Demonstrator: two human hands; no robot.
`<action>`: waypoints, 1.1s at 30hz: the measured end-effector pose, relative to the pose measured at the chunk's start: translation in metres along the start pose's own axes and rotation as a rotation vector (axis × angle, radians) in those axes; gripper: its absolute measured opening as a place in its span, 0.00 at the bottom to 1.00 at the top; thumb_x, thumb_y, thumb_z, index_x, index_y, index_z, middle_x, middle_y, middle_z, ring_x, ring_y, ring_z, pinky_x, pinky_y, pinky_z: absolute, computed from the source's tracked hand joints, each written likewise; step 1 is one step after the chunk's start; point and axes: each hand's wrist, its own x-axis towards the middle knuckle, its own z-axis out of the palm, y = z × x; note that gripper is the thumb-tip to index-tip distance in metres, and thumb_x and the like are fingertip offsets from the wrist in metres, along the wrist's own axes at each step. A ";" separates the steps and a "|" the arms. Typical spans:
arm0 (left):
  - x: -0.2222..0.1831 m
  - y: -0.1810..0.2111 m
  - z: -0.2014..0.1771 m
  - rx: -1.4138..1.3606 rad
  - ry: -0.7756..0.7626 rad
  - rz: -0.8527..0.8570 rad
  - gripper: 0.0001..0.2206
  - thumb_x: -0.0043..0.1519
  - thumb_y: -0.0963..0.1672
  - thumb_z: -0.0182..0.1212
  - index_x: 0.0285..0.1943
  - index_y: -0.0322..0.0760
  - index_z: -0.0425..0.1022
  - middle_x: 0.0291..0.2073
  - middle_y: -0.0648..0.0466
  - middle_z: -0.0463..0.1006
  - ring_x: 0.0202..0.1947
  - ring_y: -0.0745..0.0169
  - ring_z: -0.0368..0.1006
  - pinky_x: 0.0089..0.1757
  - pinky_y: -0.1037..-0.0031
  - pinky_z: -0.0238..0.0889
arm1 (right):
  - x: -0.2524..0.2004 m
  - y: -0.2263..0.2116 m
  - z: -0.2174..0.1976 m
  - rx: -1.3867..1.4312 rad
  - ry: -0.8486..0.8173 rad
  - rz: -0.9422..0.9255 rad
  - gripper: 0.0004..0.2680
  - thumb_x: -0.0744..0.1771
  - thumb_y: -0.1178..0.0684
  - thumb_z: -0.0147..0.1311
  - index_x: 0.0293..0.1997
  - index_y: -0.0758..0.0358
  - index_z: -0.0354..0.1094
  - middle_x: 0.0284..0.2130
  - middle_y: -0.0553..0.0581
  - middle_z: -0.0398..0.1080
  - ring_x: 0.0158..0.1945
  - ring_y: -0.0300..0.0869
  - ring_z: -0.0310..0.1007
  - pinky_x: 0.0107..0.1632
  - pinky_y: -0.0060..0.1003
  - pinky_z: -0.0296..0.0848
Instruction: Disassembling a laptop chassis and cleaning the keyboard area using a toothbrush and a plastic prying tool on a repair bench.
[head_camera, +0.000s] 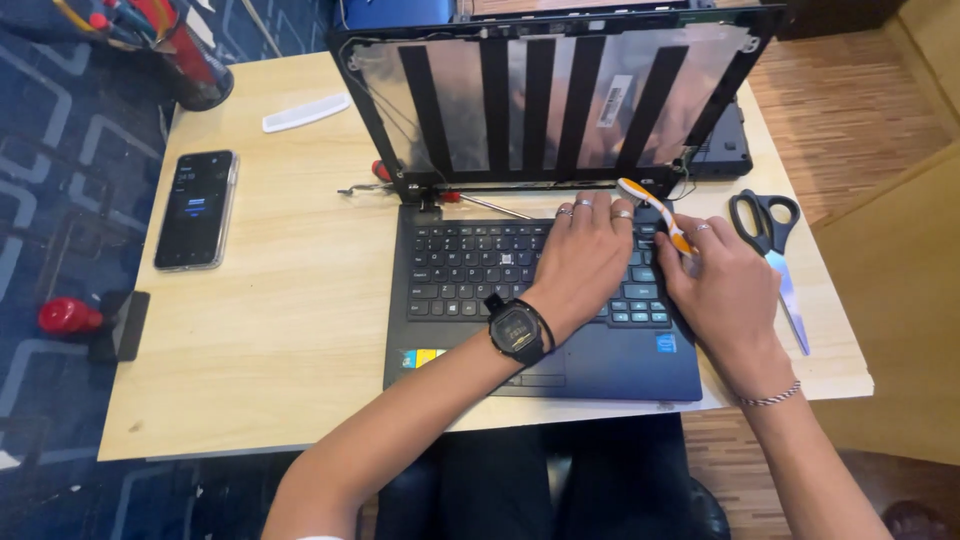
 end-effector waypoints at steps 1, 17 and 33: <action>0.000 0.002 0.004 0.003 -0.003 -0.012 0.08 0.61 0.36 0.54 0.48 0.21 0.71 0.34 0.40 0.72 0.41 0.35 0.76 0.45 0.51 0.69 | 0.001 -0.002 -0.005 0.006 -0.007 -0.009 0.10 0.69 0.41 0.63 0.53 0.46 0.78 0.33 0.48 0.72 0.36 0.53 0.79 0.33 0.49 0.78; -0.004 0.008 0.013 0.195 0.052 -0.010 0.09 0.64 0.42 0.46 0.49 0.38 0.71 0.37 0.48 0.74 0.44 0.49 0.70 0.45 0.64 0.64 | 0.000 -0.001 -0.005 -0.010 -0.099 0.006 0.07 0.73 0.45 0.59 0.52 0.52 0.79 0.40 0.47 0.76 0.39 0.49 0.78 0.26 0.47 0.66; -0.006 0.019 0.001 0.151 0.144 0.030 0.06 0.66 0.44 0.52 0.49 0.44 0.71 0.44 0.50 0.72 0.36 0.49 0.74 0.49 0.58 0.67 | -0.005 0.005 -0.002 -0.025 -0.136 0.026 0.09 0.72 0.44 0.58 0.54 0.52 0.79 0.43 0.48 0.76 0.41 0.54 0.78 0.29 0.51 0.68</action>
